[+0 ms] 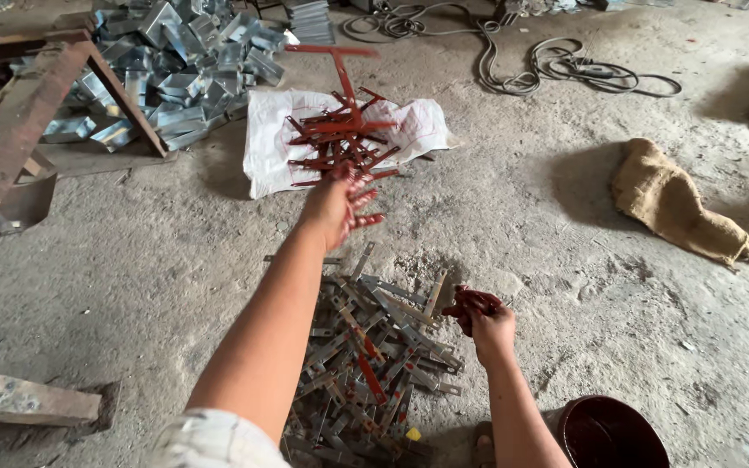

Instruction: The person is sitting on the floor, picking up metal brackets from a pile, and applying red paint to them using a cloth. The painted brackets are then placed onto a white sack nearby.

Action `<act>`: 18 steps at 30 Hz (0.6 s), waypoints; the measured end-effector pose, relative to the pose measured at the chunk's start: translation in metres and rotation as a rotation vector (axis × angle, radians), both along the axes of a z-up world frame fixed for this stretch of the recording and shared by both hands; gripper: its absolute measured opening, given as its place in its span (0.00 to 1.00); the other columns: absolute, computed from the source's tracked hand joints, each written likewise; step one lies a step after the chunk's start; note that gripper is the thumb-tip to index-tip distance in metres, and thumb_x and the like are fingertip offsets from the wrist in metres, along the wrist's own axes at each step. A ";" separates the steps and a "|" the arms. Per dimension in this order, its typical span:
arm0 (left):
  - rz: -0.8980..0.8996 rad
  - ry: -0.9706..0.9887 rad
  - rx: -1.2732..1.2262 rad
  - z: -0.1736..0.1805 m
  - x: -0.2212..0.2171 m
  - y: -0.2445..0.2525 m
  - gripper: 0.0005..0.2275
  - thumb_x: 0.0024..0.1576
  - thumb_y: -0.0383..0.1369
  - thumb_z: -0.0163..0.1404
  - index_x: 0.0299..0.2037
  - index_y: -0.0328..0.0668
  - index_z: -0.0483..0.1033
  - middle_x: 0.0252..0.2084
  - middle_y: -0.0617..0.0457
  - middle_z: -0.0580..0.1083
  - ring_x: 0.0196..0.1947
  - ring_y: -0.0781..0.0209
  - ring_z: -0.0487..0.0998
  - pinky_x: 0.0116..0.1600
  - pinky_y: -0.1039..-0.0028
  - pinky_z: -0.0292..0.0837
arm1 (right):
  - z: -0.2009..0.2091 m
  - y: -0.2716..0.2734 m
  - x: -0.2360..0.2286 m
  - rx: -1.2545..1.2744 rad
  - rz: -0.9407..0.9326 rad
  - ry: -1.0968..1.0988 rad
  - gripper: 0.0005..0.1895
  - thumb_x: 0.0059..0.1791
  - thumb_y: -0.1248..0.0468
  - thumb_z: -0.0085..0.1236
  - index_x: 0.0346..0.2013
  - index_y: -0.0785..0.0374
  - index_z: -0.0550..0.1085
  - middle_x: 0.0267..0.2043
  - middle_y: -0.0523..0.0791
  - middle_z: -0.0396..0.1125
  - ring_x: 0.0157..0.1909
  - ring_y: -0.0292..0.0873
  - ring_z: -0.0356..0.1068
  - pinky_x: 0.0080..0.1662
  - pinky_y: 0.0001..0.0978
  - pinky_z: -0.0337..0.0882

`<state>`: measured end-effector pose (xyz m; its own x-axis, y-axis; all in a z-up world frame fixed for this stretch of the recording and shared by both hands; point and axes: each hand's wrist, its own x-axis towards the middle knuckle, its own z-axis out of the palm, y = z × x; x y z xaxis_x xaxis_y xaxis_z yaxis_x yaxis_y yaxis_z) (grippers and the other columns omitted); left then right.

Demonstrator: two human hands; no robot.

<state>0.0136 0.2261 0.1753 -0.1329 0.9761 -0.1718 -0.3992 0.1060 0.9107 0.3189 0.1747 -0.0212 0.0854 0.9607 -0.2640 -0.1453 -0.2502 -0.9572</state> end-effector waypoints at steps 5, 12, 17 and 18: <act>-0.227 0.194 -0.015 -0.064 0.022 -0.076 0.23 0.63 0.34 0.39 0.70 0.51 0.59 0.59 0.47 0.77 0.49 0.55 0.81 0.45 0.59 0.84 | -0.004 0.000 -0.005 -0.001 0.013 0.059 0.10 0.52 0.71 0.58 0.47 0.70 0.78 0.34 0.52 0.77 0.25 0.35 0.69 0.26 0.27 0.67; 0.033 0.222 -0.535 -0.248 -0.025 -0.170 0.14 0.64 0.38 0.46 0.58 0.48 0.75 0.44 0.51 0.80 0.33 0.60 0.81 0.35 0.68 0.80 | -0.012 -0.012 -0.007 0.042 0.072 0.037 0.09 0.52 0.73 0.54 0.45 0.71 0.79 0.31 0.52 0.77 0.23 0.36 0.68 0.23 0.27 0.65; 0.200 0.839 -0.736 -0.366 -0.089 -0.239 0.16 0.59 0.46 0.50 0.52 0.52 0.80 0.48 0.52 0.81 0.46 0.54 0.81 0.50 0.63 0.75 | -0.014 -0.021 -0.011 0.073 0.117 0.117 0.10 0.52 0.74 0.53 0.46 0.73 0.79 0.31 0.54 0.77 0.21 0.35 0.65 0.23 0.24 0.60; 0.187 1.129 -0.778 -0.376 -0.098 -0.252 0.17 0.58 0.48 0.50 0.51 0.52 0.82 0.50 0.51 0.81 0.50 0.52 0.80 0.55 0.62 0.75 | -0.014 -0.021 -0.011 0.053 0.118 0.089 0.11 0.52 0.74 0.53 0.47 0.73 0.79 0.31 0.54 0.77 0.21 0.35 0.66 0.23 0.25 0.62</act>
